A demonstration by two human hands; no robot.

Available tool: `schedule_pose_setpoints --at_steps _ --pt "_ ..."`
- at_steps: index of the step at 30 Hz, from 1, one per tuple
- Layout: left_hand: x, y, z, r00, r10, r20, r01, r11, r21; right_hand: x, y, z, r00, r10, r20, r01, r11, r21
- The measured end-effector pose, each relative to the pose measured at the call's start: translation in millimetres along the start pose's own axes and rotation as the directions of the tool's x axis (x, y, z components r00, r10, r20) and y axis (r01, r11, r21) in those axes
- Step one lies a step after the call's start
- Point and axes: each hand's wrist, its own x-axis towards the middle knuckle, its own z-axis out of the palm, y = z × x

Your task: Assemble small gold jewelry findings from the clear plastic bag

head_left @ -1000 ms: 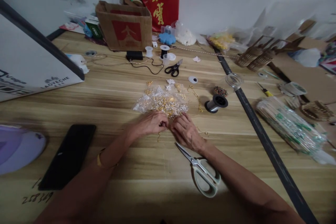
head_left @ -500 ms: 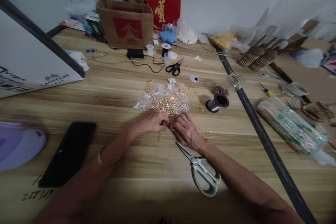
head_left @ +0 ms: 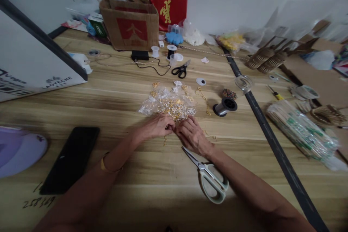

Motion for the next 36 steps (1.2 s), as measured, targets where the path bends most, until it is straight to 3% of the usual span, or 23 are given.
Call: schedule_pose_setpoints --at_steps 31,36 --pt "-0.1 -4.8 3.7 0.999 0.036 -0.004 -0.036 0.999 -0.007 1.2 -0.7 3.4 0.999 -0.038 0.017 0.039 0.997 -0.060" --pt "-0.3 -1.9 0.4 0.999 -0.037 0.004 0.037 0.998 -0.060 2.5 -1.1 3.8 0.998 -0.059 0.016 0.060 0.996 -0.062"
